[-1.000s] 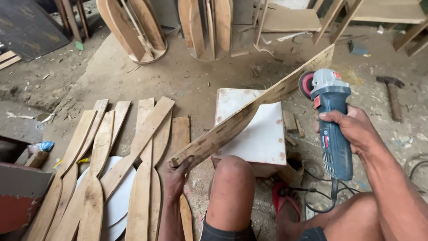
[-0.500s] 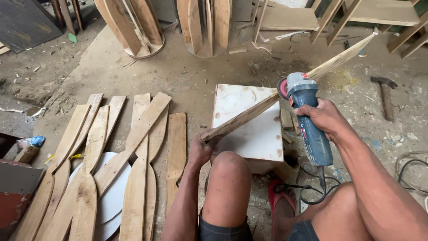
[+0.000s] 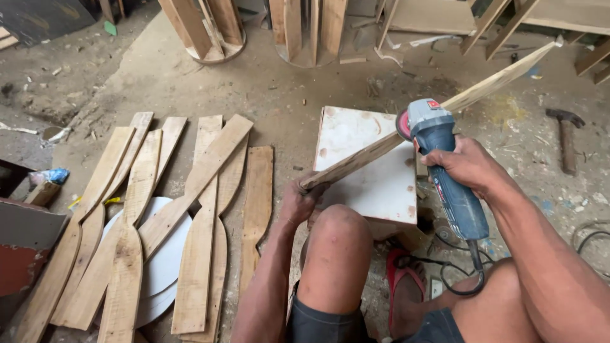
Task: The person uses an angle grinder to sand the edges and surfaces of a long, curved wooden piece. They hold the wood with one hand and the tool with the other, moving the grinder along the wood's length while seated on the floor.
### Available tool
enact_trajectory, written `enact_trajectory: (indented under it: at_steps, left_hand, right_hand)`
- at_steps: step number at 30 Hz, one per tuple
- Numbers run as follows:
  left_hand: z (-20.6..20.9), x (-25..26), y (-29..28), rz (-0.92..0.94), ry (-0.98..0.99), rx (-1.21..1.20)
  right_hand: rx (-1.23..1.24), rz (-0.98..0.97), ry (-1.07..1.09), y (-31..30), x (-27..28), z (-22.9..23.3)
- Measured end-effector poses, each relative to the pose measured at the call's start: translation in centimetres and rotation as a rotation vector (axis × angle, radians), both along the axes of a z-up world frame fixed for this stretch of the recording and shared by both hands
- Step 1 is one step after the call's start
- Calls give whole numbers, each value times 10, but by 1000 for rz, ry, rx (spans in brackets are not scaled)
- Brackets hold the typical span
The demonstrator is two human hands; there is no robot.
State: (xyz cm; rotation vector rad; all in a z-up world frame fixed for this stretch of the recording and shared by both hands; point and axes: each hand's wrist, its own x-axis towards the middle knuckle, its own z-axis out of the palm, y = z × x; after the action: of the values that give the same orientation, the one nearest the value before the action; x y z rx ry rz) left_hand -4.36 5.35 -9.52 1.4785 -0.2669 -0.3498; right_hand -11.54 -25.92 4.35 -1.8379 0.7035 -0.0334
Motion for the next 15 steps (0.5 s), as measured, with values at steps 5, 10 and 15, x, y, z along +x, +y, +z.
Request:
enact_trajectory:
  at_steps: [5, 10, 15]
  left_hand:
    - [1, 0, -3, -1, -12, -37]
    - [-6, 1, -4, 4, -45, -49]
    - [-20, 2, -10, 22, -22, -134]
  right_hand:
    - [-10, 67, 73, 48, -6, 27]
    - [1, 114, 123, 95, -16, 54]
    - [-11, 216, 171, 115, -13, 52]
